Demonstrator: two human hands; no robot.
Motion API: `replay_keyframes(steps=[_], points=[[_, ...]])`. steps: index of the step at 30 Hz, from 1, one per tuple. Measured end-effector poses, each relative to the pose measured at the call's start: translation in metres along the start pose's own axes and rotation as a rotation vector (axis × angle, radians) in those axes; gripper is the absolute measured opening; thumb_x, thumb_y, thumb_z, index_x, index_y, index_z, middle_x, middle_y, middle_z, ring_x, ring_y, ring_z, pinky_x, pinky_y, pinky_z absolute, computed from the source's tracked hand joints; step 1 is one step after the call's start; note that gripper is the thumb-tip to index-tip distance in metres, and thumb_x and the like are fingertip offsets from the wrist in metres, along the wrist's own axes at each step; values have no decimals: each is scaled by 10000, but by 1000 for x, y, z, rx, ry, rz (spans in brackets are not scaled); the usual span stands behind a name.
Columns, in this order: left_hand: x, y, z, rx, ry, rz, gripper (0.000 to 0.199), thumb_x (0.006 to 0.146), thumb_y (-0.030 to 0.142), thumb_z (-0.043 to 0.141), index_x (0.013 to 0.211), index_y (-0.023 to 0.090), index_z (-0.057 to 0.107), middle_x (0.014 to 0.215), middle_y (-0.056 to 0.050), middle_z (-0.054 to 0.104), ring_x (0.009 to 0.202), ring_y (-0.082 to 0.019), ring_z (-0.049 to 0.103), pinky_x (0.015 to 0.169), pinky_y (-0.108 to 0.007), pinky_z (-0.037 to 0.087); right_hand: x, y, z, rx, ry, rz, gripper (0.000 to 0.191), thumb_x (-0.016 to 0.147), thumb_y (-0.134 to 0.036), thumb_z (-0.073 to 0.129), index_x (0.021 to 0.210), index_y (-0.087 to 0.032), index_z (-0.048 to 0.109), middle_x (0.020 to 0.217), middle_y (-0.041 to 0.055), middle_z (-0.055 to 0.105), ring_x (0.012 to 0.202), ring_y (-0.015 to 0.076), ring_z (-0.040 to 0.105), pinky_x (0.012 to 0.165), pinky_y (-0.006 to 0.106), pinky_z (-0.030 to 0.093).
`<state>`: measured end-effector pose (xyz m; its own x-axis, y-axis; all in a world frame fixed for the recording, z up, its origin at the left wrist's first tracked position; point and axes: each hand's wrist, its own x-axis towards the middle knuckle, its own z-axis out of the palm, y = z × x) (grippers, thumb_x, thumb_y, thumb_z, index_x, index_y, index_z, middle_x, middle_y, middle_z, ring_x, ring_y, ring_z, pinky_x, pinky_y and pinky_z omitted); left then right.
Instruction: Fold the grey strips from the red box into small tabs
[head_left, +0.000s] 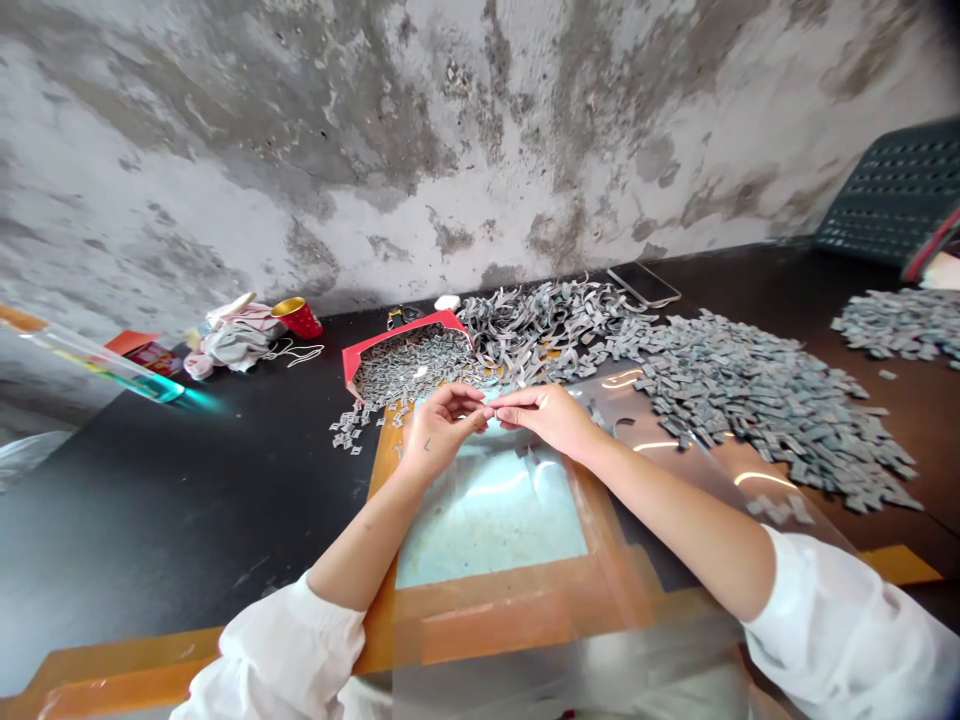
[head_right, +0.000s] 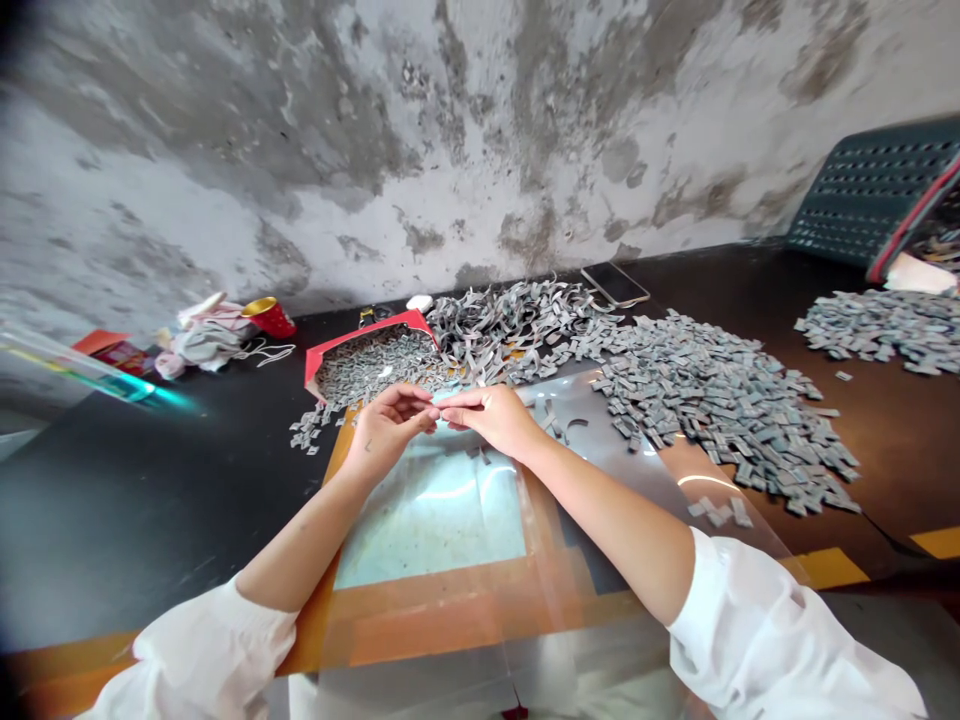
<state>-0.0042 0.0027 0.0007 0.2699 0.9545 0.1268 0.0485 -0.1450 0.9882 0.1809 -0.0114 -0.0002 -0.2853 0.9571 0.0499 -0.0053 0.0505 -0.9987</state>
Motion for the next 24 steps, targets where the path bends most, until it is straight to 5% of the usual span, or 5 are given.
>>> replay_keyframes(steps=[5,9,24], points=[[-4,0,2,86,62,87,290,701,321,774,892,157,630,744,-19,669,644,-122,636,627,-240,536,1,2,2,68,82,34,228,703,-329,735,885,-191,756,778,27,739,739,161,694,770,315,568],[-4,1,1,53,-7,61,278,741,385,733,876,145,696,793,-60,703,655,-146,652,632,-276,556,3,2,3,183,160,106,259,667,-342,766,852,-161,745,691,20,718,672,145,680,749,314,573],[-1,-5,1,106,-109,102,209,820,353,647,830,155,580,807,-14,585,693,-109,589,633,-229,523,2,6,4,37,69,-24,219,743,-328,694,891,-180,757,789,26,740,730,149,691,748,286,568]])
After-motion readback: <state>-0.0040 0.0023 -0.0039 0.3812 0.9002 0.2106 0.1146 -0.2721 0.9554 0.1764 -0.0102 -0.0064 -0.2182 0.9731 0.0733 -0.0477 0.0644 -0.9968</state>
